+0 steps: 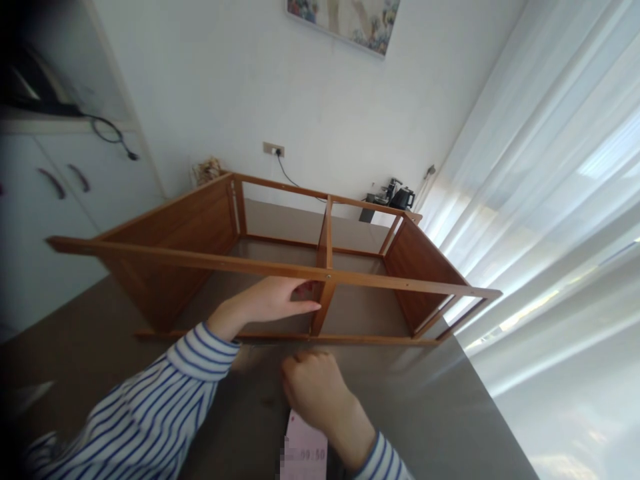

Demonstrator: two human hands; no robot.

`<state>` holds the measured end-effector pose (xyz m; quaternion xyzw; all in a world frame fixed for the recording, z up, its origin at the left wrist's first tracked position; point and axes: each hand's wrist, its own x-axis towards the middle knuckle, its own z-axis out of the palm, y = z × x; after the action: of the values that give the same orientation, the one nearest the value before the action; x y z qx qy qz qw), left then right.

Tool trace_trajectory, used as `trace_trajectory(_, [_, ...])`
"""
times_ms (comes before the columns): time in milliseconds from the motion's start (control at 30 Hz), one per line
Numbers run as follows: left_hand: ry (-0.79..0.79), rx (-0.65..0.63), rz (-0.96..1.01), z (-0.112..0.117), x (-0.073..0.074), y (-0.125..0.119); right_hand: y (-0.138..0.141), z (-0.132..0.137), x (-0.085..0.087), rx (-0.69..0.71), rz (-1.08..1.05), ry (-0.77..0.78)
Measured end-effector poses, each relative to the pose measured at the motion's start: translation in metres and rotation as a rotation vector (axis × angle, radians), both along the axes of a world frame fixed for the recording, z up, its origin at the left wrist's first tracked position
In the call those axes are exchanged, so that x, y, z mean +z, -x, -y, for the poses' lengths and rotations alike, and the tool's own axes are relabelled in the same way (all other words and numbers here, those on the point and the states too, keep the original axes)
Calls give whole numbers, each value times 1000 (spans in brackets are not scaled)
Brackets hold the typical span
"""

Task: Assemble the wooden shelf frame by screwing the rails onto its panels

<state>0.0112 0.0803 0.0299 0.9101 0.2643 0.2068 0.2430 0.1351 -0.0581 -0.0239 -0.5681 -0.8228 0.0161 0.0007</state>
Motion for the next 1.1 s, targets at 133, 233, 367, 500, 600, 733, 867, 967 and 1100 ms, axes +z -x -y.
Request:
trace_trajectory(133, [10, 104, 96, -2, 2, 13, 26, -26, -8, 44, 63, -32])
trace_trajectory(233, [-31, 148, 158, -5, 0, 18, 39, -40, -14, 73, 102, -38])
trace_trajectory(367, [-85, 123, 132, -7, -1, 18, 51, -45, -21, 70, 123, -25])
trace_trajectory(500, [-181, 54, 143, -6, -2, 12, 56, -46, -21, 49, 104, 7])
trace_trajectory(600, [-301, 22, 189, -6, -5, 5, 52, -44, -19, 39, 58, 23])
trace_trajectory(733, [-428, -43, 270, -7, -8, -5, 31, -32, -16, -8, -49, 1])
trace_trajectory(867, [-460, -78, 344, -11, -7, -14, -1, -18, -18, -155, -213, -75])
trace_trajectory(967, [-457, -127, 375, -14, -5, -19, -20, -13, -23, -259, -350, -147])
trace_trajectory(1100, [-416, -180, 398, -14, -2, -16, -30, -11, -32, -342, -491, -214])
